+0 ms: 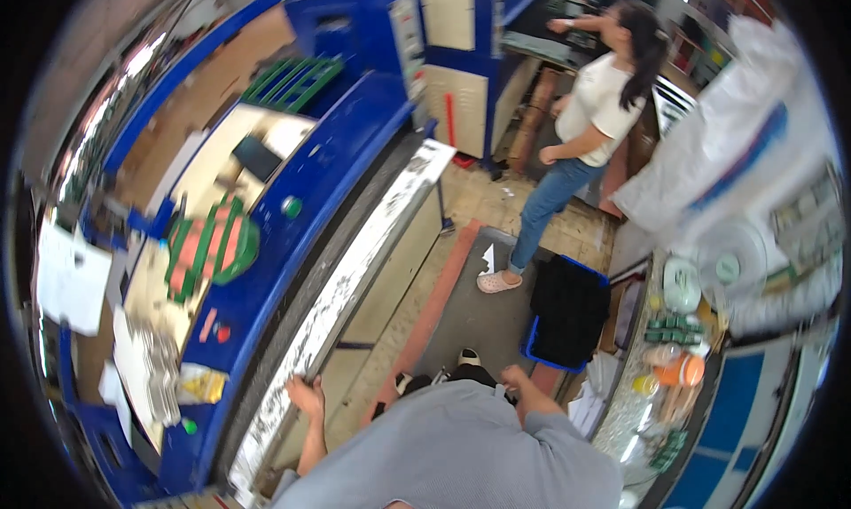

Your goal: Using a hydraulic die cutting machine to cut shoe components from sheets of material.

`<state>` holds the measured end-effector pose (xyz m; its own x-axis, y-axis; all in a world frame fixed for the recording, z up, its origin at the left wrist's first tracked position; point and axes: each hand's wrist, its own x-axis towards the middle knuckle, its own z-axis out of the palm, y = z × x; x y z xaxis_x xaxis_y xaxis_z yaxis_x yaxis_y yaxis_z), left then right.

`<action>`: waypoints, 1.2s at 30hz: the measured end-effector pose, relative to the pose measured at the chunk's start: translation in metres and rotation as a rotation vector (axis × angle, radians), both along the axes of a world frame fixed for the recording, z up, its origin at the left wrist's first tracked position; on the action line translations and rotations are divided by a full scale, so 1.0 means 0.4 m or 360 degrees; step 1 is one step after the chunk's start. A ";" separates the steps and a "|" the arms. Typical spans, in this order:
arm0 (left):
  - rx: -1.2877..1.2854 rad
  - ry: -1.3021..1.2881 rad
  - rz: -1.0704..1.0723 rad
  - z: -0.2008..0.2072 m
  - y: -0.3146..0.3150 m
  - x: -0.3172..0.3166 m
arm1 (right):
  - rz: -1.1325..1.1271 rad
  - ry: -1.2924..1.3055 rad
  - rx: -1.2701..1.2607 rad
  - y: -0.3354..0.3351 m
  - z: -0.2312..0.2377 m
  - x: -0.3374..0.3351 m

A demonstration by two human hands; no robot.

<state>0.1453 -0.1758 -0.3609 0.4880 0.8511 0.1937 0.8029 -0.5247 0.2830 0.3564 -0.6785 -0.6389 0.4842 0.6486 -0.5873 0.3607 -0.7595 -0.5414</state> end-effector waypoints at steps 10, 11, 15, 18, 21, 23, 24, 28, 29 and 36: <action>-0.0586 0.0118 -0.0273 0.031 -0.017 -0.078 | -0.1001 0.0697 0.0049 0.331 0.187 0.040; -0.1258 -0.0428 -0.0066 0.012 0.005 -0.081 | -0.0995 0.0439 0.0188 0.364 0.207 0.071; -0.2494 -0.2199 0.0782 0.045 0.102 -0.055 | -0.1555 0.0159 0.1167 0.619 0.511 0.145; -0.2592 -0.2660 0.1239 0.031 0.165 -0.050 | -0.1807 0.0195 0.1402 0.756 0.667 0.171; -0.2593 -0.2882 0.1722 0.038 0.165 -0.040 | -0.1461 0.0472 0.1486 0.843 0.698 0.173; -0.2608 -0.3041 0.1845 0.030 0.166 -0.053 | -0.1315 0.0838 0.1356 0.886 0.691 0.154; -0.2619 -0.3065 0.1944 0.036 0.167 -0.057 | -0.1305 0.0962 0.1140 0.907 0.692 0.139; -0.2624 -0.2974 0.2086 0.058 0.161 -0.027 | -0.1098 0.1372 0.0815 0.955 0.672 0.077; -0.2668 -0.2870 0.2033 0.055 0.155 -0.034 | -0.1009 0.1455 0.0824 0.963 0.669 0.070; -0.2363 -0.2565 0.2007 -0.016 0.210 -0.013 | -0.0813 0.1875 0.0675 1.056 0.708 0.065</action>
<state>0.1402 -0.0917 -0.3674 0.0673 0.3586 -0.9311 -0.6142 0.7503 0.2446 0.3826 -0.2561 -0.3557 0.0752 0.7823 -0.6183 -0.7470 -0.3665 -0.5547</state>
